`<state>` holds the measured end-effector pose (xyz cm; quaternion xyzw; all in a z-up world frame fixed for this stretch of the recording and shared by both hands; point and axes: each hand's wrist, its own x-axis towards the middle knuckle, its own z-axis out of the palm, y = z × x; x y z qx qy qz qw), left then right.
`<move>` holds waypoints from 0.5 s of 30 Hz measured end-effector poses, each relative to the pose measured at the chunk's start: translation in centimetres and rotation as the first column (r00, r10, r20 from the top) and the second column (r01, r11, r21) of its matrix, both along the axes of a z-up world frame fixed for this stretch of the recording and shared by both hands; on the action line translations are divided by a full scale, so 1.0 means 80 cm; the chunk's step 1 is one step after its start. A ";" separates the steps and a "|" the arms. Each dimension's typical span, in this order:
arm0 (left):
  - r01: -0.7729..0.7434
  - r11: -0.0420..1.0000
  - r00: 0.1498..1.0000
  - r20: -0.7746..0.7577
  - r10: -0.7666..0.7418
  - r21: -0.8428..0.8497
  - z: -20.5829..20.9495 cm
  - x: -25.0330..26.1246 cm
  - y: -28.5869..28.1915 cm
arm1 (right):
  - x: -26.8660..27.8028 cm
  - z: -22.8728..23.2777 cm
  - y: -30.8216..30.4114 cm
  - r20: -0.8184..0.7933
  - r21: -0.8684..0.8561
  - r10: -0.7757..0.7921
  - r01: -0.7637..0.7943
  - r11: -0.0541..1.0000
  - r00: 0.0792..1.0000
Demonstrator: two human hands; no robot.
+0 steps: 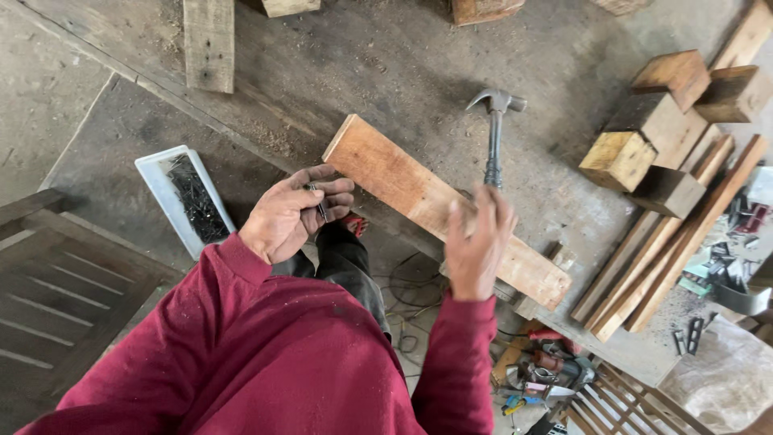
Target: The person hammers nails into a wooden plank using a hammer. They handle multiple nails from a plastic container and position several small wooden blocks on a workbench.
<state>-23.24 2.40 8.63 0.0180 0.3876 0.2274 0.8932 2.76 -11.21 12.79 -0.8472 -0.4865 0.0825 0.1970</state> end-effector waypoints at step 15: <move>-0.142 0.987 0.985 0.109 0.134 0.071 -0.036 0.037 -0.046 | 0.147 -0.083 0.030 -0.189 -0.456 -0.205 0.099 0.885 0.960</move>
